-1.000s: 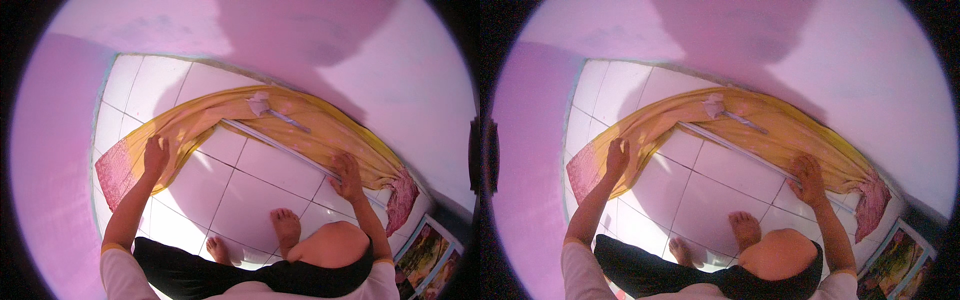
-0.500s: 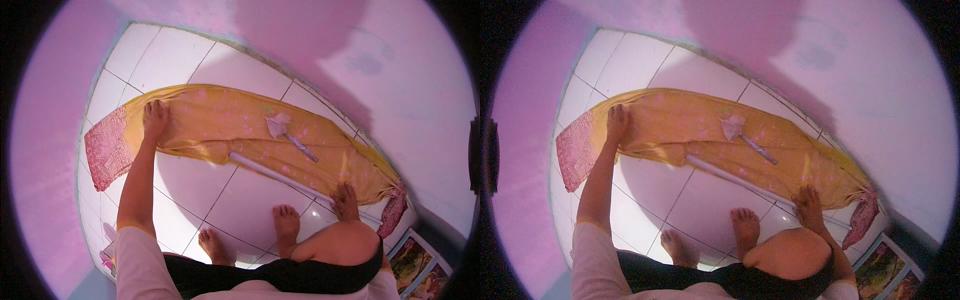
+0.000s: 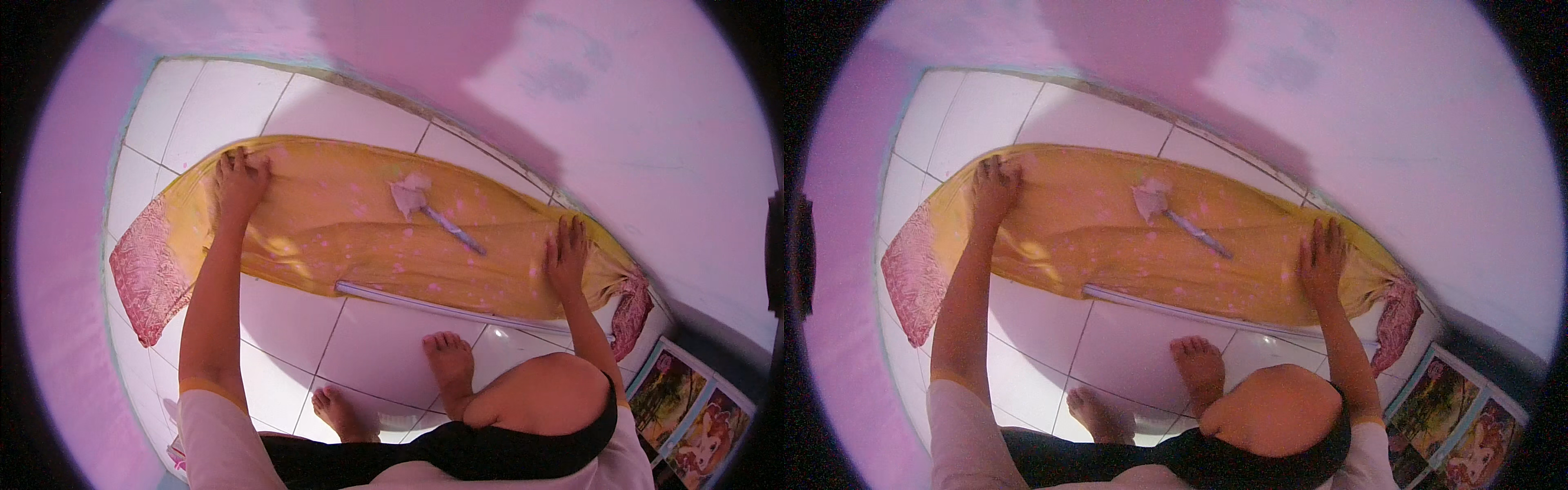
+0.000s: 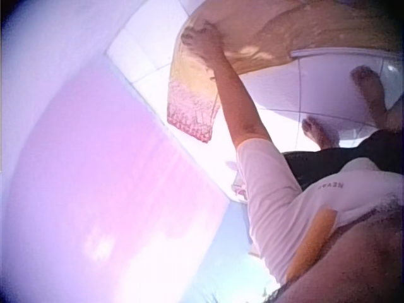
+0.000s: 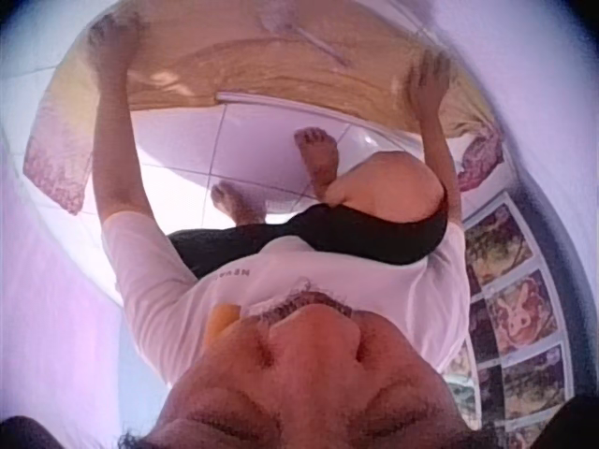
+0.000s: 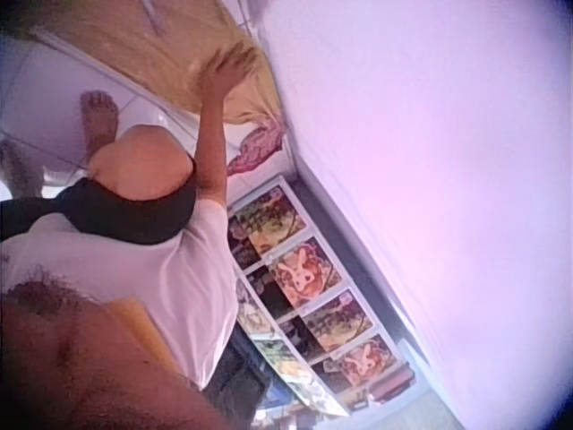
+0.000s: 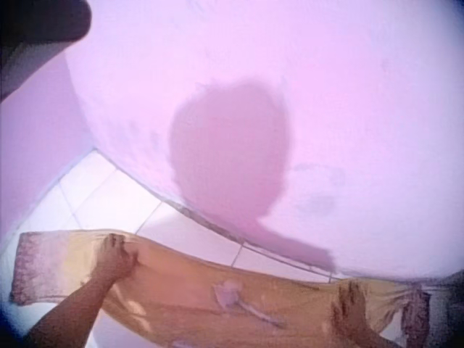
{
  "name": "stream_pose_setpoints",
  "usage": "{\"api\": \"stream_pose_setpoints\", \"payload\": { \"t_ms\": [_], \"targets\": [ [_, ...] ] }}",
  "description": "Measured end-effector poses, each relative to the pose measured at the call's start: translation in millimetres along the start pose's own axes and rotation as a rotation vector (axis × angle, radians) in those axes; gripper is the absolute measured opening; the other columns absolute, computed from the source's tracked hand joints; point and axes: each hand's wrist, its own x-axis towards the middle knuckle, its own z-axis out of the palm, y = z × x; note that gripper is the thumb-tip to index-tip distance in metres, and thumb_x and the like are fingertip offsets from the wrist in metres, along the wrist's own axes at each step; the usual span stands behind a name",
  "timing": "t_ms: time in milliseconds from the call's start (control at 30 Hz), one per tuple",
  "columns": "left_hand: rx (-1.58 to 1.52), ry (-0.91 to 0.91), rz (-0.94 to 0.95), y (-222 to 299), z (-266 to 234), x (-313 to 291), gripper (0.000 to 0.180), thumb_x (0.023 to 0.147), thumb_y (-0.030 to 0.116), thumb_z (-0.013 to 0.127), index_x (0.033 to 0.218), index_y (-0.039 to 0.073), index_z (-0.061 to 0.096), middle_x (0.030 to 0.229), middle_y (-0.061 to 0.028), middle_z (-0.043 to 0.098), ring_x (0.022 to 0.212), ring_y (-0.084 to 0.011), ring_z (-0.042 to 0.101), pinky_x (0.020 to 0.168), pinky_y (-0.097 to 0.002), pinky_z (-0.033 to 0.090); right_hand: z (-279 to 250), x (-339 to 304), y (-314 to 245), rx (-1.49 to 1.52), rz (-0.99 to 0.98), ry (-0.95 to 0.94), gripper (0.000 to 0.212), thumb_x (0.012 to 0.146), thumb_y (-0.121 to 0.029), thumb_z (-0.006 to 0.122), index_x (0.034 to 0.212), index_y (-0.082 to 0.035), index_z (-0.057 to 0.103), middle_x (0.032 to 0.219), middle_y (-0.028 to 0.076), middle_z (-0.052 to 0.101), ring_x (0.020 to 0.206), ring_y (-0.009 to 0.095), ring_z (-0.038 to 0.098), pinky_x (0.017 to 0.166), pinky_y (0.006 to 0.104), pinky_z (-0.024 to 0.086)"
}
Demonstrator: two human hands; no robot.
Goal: The person paints a wall pink using a roller, repeatedly dipping it into a paint bucket. They then fold a protective cloth on the floor and move a pink storage unit.
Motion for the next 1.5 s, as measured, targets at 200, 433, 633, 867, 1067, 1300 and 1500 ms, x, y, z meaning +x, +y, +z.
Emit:
{"api": "stream_pose_setpoints", "payload": {
  "t_ms": [200, 433, 633, 867, 1067, 1300, 1500],
  "targets": [
    [0.073, -0.083, -0.009, 12.6, 26.1, 59.2, 0.084, 0.095, 0.068, 0.049, 0.158, 0.013, 0.036, 0.160, -0.0265, 0.031, 0.149, -0.0483, 0.026, 0.121, -0.0608, 0.020, 20.0, 20.8, 11.2, -0.126, 0.124, 0.003, 0.057, 0.107, -0.038, 0.045, 0.157, -0.012, 0.038, 0.161, 0.021, 0.034, 0.149, 0.043, 0.029, 0.121, 0.0590, 0.018],
    [-0.933, -0.342, 0.042, 28.6, 13.9, 123.2, 0.063, 0.102, 0.037, 0.056, 0.156, 0.011, 0.039, 0.157, -0.0199, 0.042, 0.147, -0.0339, 0.038, 0.121, -0.0397, 0.030, 23.2, 20.9, 15.2, -0.174, 0.117, 0.049, 0.055, 0.105, -0.036, 0.050, 0.154, -0.012, 0.044, 0.156, 0.023, 0.042, 0.144, 0.046, 0.036, 0.118, 0.0605, 0.024],
    [-0.224, 0.022, 0.294, 90.4, 0.8, 72.1, 0.046, 0.095, 0.035, 0.063, 0.130, 0.006, 0.065, 0.142, -0.0250, 0.053, 0.135, -0.0411, 0.047, 0.113, -0.0484, 0.039, -4.9, 8.0, 5.9, 0.117, 0.018, 0.117, 0.053, 0.102, -0.031, 0.054, 0.151, -0.010, 0.047, 0.152, 0.022, 0.045, 0.141, 0.044, 0.039, 0.116, 0.0580, 0.027],
    [-0.077, 0.071, 0.418, 170.0, 23.9, 42.6, 0.059, 0.096, 0.045, 0.062, 0.149, 0.019, 0.053, 0.155, -0.0269, 0.041, 0.146, -0.0460, 0.034, 0.119, -0.0543, 0.030, 2.9, 48.6, -29.6, 0.103, -0.064, -0.023, 0.048, 0.101, -0.026, 0.054, 0.146, -0.008, 0.053, 0.145, 0.021, 0.051, 0.137, 0.040, 0.043, 0.114, 0.0552, 0.029],
    [-0.342, -0.101, 0.385, 164.8, 25.8, 74.4, 0.074, 0.098, 0.048, 0.060, 0.157, 0.010, 0.038, 0.158, -0.0280, 0.036, 0.149, -0.0443, 0.029, 0.123, -0.0510, 0.025, -2.7, 10.6, 4.1, 0.168, 0.146, 0.106, 0.051, 0.103, -0.032, 0.051, 0.146, -0.005, 0.048, 0.143, 0.024, 0.050, 0.134, 0.043, 0.043, 0.114, 0.0574, 0.028],
    [-0.214, 0.123, 0.466, 121.6, -19.6, 12.2, 0.061, 0.098, 0.027, 0.065, 0.146, -0.005, 0.045, 0.150, -0.0271, 0.046, 0.139, -0.0456, 0.041, 0.118, -0.0489, 0.033, -22.1, -108.8, 145.7, -0.117, 0.666, 0.326, 0.053, 0.102, -0.033, 0.055, 0.141, 0.003, 0.049, 0.147, 0.027, 0.047, 0.135, 0.045, 0.042, 0.112, 0.0572, 0.030],
    [-0.049, -0.087, 0.281, 95.0, -8.5, -6.8, 0.068, 0.098, 0.033, 0.065, 0.143, -0.013, 0.043, 0.145, -0.0347, 0.046, 0.136, -0.0476, 0.043, 0.115, -0.0505, 0.037, -11.7, -132.6, 214.7, -0.125, 0.632, 0.250, 0.062, 0.098, -0.036, 0.061, 0.143, 0.006, 0.049, 0.146, 0.033, 0.046, 0.137, 0.049, 0.041, 0.116, 0.0568, 0.030]
  ]
}}
